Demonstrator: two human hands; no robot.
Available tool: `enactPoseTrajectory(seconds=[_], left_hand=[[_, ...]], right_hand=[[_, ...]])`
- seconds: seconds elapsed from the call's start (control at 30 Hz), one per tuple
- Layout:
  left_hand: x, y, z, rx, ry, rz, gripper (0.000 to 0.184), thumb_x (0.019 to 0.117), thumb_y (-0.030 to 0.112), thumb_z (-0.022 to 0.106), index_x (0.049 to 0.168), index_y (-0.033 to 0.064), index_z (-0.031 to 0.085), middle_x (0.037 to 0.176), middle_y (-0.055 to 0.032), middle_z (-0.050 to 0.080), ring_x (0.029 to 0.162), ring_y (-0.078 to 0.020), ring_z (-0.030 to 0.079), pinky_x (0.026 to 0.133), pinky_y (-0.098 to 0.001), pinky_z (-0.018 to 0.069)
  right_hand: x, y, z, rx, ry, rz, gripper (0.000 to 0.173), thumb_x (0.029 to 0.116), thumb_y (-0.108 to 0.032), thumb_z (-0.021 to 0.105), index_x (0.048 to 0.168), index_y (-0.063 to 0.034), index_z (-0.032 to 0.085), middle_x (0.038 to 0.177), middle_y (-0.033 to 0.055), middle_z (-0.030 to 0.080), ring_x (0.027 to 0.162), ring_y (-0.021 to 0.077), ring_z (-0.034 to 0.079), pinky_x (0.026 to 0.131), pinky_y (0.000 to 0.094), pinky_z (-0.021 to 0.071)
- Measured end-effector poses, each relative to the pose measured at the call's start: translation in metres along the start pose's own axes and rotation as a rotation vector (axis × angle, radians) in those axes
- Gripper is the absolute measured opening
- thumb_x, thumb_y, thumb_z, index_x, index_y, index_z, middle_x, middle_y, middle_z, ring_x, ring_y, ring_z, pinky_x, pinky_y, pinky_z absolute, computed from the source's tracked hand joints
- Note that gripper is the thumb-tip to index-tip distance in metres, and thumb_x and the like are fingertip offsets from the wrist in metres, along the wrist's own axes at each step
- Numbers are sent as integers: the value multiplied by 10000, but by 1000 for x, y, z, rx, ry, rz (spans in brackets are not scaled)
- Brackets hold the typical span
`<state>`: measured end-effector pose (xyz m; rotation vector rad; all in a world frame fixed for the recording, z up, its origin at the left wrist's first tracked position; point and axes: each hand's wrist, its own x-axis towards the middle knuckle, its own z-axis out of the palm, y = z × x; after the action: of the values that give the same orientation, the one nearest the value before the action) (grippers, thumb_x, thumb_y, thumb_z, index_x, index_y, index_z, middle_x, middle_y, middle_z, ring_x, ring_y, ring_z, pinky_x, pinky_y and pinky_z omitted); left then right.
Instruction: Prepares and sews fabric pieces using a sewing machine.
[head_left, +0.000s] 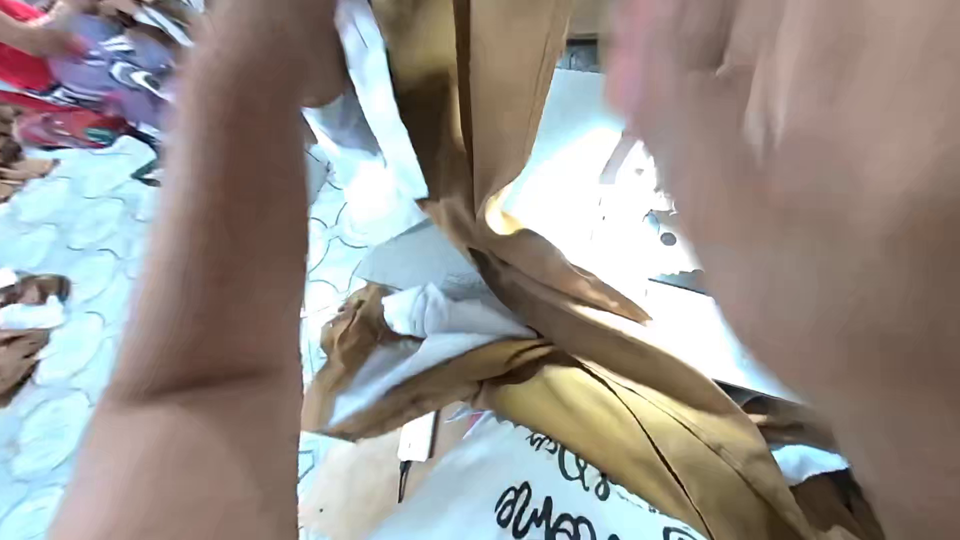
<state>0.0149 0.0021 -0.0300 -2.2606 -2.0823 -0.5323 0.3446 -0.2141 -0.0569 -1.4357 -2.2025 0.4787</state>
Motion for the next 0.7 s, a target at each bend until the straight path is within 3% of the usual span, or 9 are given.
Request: enactPoseTrajectory(seconds=[0.03, 0.1, 0.13, 0.2, 0.27, 0.37, 0.4, 0.57, 0.7], left_hand=[[-6, 6, 36, -74, -82, 114, 437, 1048, 174, 523, 1439, -20, 495, 1452, -284, 513, 1342, -480, 492, 1056, -736, 358], [-27, 5, 115, -110, -304, 122, 639, 1065, 392, 507, 1626, 161, 307, 1683, -165, 263, 1537, -494, 191, 1091, -861, 120], [-36, -4, 155, -74, -370, 95, 667, 1065, 462, 487, 1630, 162, 297, 1688, -196, 226, 1534, -535, 141, 1065, -881, 102], [-54, -20, 212, -21, -422, 56, 704, 1069, 555, 378, 1637, 152, 273, 1684, -259, 173, 1532, -564, 79, 1087, -859, 61], [-57, -7, 226, -2, -396, 38, 739, 1065, 595, 330, 1626, 114, 293, 1668, -298, 179, 1526, -579, 69, 1101, -854, 31], [-65, 27, 226, 1, -413, 37, 767, 1069, 599, 285, 1637, 86, 235, 1666, -324, 140, 1511, -612, 44, 1086, -864, 31], [-67, 35, 226, -9, -411, 57, 778, 1069, 596, 288, 1641, 74, 210, 1662, -339, 125, 1503, -628, 34, 1074, -873, 30], [-96, 64, 229, -78, -425, 195, 768, 1058, 535, 404, 1629, 52, 228, 1664, -331, 128, 1487, -652, 43, 1034, -903, 43], [-111, 93, 231, -69, -488, 186, 896, 969, 767, 307, 1645, 180, 249, 1705, -229, 112, 1528, -578, -21, 1044, -896, -9]], right_hand=[[-11, 14, 24, 108, -109, -138, 154, 996, -179, 609, 1053, -67, 699, 914, 33, 664, 804, 87, 641, 696, 235, 554], [-58, 52, 85, 178, -330, -163, 248, 1021, -337, 592, 1056, -133, 729, 944, 43, 734, 838, 190, 725, 682, 385, 609], [-85, 69, 108, 187, -436, -53, 312, 1014, -387, 607, 1117, -117, 723, 1041, 94, 737, 955, 288, 725, 748, 492, 603], [-125, 92, 143, 250, -384, 210, 431, 994, -431, 617, 1256, -98, 689, 1200, 116, 711, 1130, 318, 678, 920, 534, 569], [-141, 100, 149, 285, -308, 410, 427, 1004, -345, 625, 1316, -55, 650, 1180, 164, 719, 1075, 330, 705, 928, 536, 565], [-156, 95, 136, 308, -319, 551, 289, 946, -132, 604, 1194, -9, 686, 968, 192, 717, 897, 325, 705, 814, 502, 560], [-165, 93, 124, 307, -304, 537, 272, 922, -103, 620, 1173, -28, 693, 988, 166, 719, 914, 298, 707, 821, 475, 571], [-252, 67, 41, 190, -42, 523, 266, 865, -184, 621, 1087, -94, 735, 1042, 56, 740, 938, 102, 704, 813, 253, 583], [-291, 37, 3, 54, 25, 702, 239, 890, -94, 647, 1093, 9, 721, 1108, 193, 713, 1000, 225, 693, 860, 321, 577]])
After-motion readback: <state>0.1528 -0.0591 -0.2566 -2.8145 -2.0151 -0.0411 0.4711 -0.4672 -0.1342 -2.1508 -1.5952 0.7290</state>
